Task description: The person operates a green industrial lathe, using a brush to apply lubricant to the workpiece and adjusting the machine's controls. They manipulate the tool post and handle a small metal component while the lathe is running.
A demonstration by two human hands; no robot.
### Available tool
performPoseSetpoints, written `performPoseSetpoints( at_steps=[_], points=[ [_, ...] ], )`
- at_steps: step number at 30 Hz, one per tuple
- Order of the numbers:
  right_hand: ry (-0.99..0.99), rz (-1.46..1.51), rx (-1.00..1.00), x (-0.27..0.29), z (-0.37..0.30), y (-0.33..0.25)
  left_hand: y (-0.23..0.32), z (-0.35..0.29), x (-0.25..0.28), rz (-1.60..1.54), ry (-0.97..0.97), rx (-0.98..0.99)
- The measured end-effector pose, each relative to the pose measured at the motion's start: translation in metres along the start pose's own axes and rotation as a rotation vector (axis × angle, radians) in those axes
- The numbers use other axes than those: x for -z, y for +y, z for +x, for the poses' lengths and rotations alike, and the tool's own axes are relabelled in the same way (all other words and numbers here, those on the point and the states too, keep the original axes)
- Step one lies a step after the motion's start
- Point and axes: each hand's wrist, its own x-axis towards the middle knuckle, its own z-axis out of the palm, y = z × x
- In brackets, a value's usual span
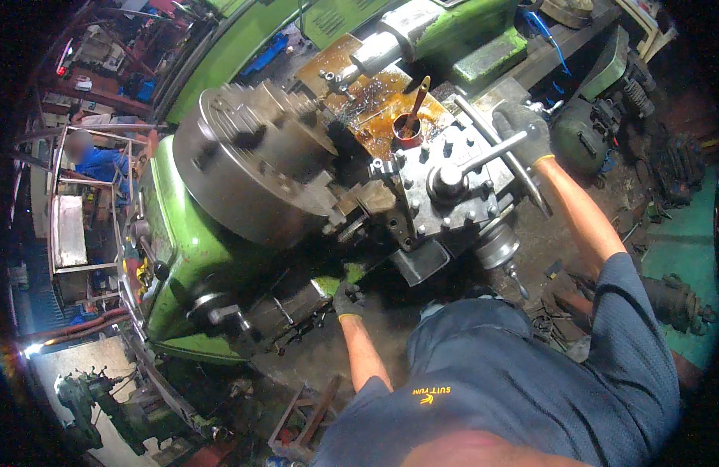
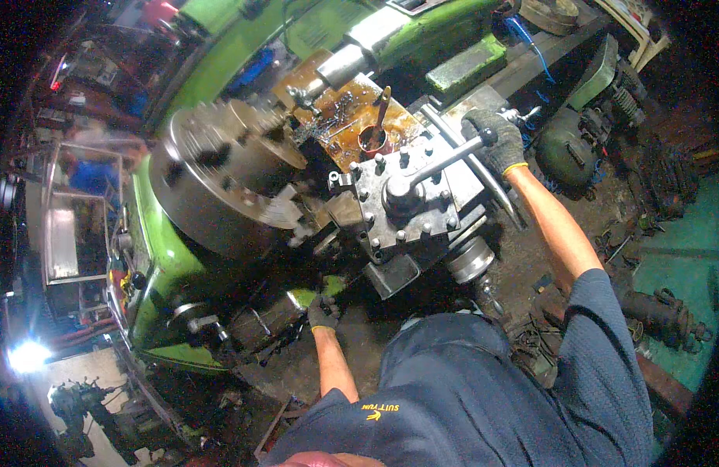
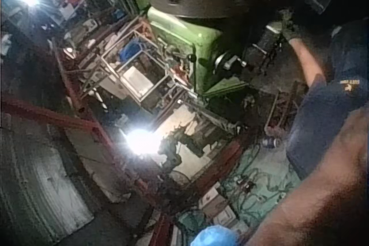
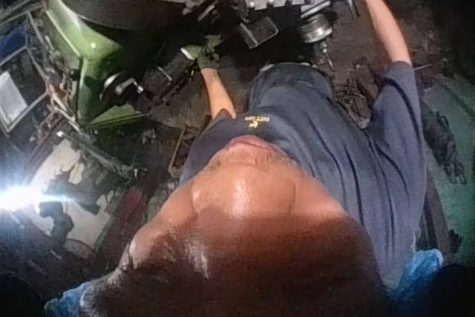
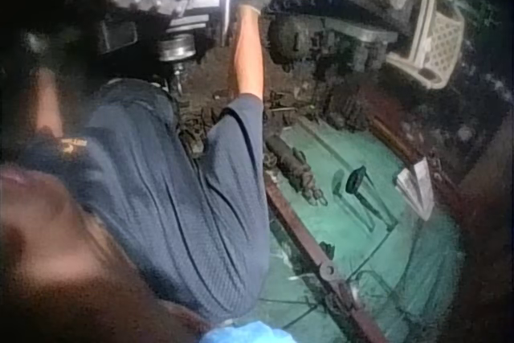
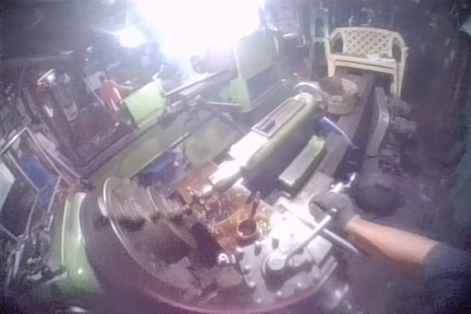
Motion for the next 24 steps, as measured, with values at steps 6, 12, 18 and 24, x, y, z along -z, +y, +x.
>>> performPoseSetpoints(
  at_steps=[6,12,18,24],
  points=[
    [-0.023,-0.016,-0.015,0.003,0.001,-0.008,0.003,-0.004,0.001,-0.023,-0.017,-0.008],
    [-0.053,-0.018,-0.024,0.006,0.002,-0.009,0.005,-0.012,-0.005,0.022,-0.021,-0.037],
    [-0.037,-0.006,-0.002,0.004,0.000,-0.004,0.006,-0.018,-0.012,0.107,0.024,-0.047],
    [0.019,0.049,0.000,0.001,-0.001,-0.005,0.008,-0.021,-0.014,0.077,0.006,-0.032]
  ],
)
